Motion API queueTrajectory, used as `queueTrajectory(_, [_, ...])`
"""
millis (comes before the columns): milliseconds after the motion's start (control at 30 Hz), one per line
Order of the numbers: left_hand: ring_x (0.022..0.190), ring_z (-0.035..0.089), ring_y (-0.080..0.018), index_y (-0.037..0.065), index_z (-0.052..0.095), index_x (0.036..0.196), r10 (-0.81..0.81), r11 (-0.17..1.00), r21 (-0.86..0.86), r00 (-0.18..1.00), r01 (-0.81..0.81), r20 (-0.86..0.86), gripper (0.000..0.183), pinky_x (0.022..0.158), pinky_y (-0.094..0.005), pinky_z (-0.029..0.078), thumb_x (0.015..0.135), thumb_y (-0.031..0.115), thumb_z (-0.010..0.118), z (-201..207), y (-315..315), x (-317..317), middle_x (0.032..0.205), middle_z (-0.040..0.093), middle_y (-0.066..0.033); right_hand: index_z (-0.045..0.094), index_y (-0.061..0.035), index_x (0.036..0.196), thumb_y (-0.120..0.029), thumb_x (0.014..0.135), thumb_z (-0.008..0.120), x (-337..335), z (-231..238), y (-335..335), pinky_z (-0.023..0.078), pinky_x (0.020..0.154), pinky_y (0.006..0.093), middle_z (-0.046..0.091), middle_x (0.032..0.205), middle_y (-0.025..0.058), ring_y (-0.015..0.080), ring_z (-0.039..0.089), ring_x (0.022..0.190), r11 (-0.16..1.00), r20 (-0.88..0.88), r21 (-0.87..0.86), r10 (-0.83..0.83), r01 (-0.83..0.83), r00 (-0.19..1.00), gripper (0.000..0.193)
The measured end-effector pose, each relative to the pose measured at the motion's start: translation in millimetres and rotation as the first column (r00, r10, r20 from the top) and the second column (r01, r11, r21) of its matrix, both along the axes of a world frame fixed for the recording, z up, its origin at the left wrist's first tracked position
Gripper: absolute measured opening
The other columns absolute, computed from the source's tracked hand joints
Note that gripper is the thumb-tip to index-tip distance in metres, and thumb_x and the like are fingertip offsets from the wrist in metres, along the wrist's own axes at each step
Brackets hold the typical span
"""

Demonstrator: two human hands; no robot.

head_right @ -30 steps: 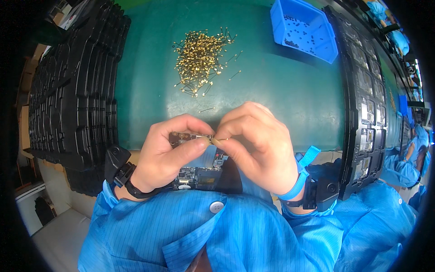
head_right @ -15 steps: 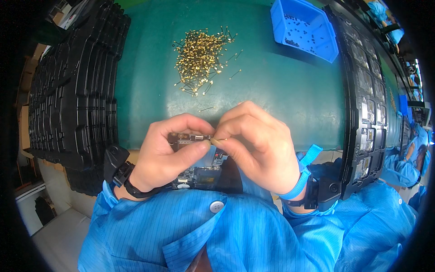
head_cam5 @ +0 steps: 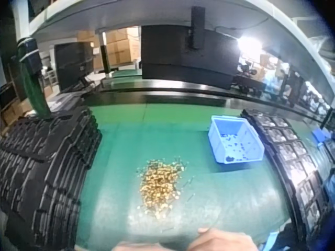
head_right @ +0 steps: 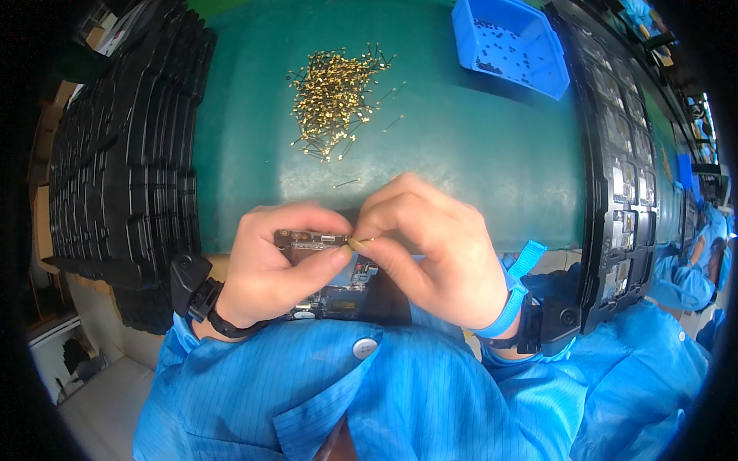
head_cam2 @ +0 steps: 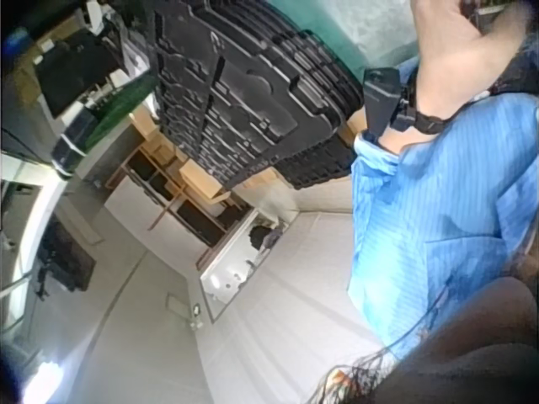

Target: Assembling and inspecting a circuit board at a factory assembly line.

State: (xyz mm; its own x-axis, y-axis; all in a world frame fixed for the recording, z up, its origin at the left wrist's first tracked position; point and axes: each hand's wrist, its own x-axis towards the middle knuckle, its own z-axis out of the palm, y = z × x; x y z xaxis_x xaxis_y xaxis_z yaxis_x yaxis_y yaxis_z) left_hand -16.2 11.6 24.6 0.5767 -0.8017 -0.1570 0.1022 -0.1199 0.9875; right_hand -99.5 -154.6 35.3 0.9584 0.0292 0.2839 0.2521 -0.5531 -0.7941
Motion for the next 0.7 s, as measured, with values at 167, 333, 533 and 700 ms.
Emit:
queueTrajectory(167, [0.072,0.056,-0.0109,-0.004,0.06,0.085,0.0,0.996,-0.087,0.996,0.008,0.09,0.016,0.063,-0.0225,0.043,0.07,0.001,0.063,-4.2,-0.1,-1.0,0.079,0.061,-0.008,0.056,-0.0052,0.076,-0.006,0.07,0.065,-1.8,0.8,1.4,0.04,0.086,0.0391,0.06,0.075,0.0059,0.0195,0.058,0.073,1.0,-0.001,0.019,-0.024,0.024,1.0,0.011])
queueTrajectory(333, [0.068,0.055,-0.0117,-0.003,0.06,0.083,0.016,0.993,-0.12,0.985,0.005,0.174,0.014,0.059,-0.0224,0.041,0.069,0.0,0.062,-4.9,0.7,-1.0,0.076,0.06,-0.0089,0.057,-0.0025,0.082,0.002,0.067,0.063,-2.9,3.0,-0.5,0.046,0.06,0.0304,0.058,0.079,0.0082,0.024,0.057,0.07,0.998,0.026,0.066,0.006,-0.008,1.0,0.017])
queueTrajectory(533, [0.063,0.055,-0.0127,-0.003,0.061,0.081,0.006,0.995,-0.093,0.963,0.02,0.269,0.014,0.055,-0.0228,0.04,0.068,0.001,0.064,-3.8,0.8,-0.4,0.072,0.06,-0.0093,0.058,-0.0021,0.08,0.002,0.067,0.064,-4.5,5.9,0.0,0.046,0.058,0.03,0.059,0.077,0.0085,0.0232,0.057,0.069,0.999,0.0,0.046,-0.008,0.008,1.0,0.015])
queueTrajectory(700, [0.06,0.055,-0.013,-0.002,0.061,0.079,0.025,0.993,-0.118,0.948,0.013,0.316,0.012,0.052,-0.023,0.04,0.067,0.001,0.064,-4.0,0.8,-1.3,0.07,0.06,-0.0093,0.06,-0.0014,0.078,0.002,0.067,0.064,-6.9,8.6,1.7,0.046,0.057,0.0294,0.059,0.074,0.0088,0.0224,0.057,0.067,0.998,-0.032,0.066,-0.022,0.025,0.999,0.012])
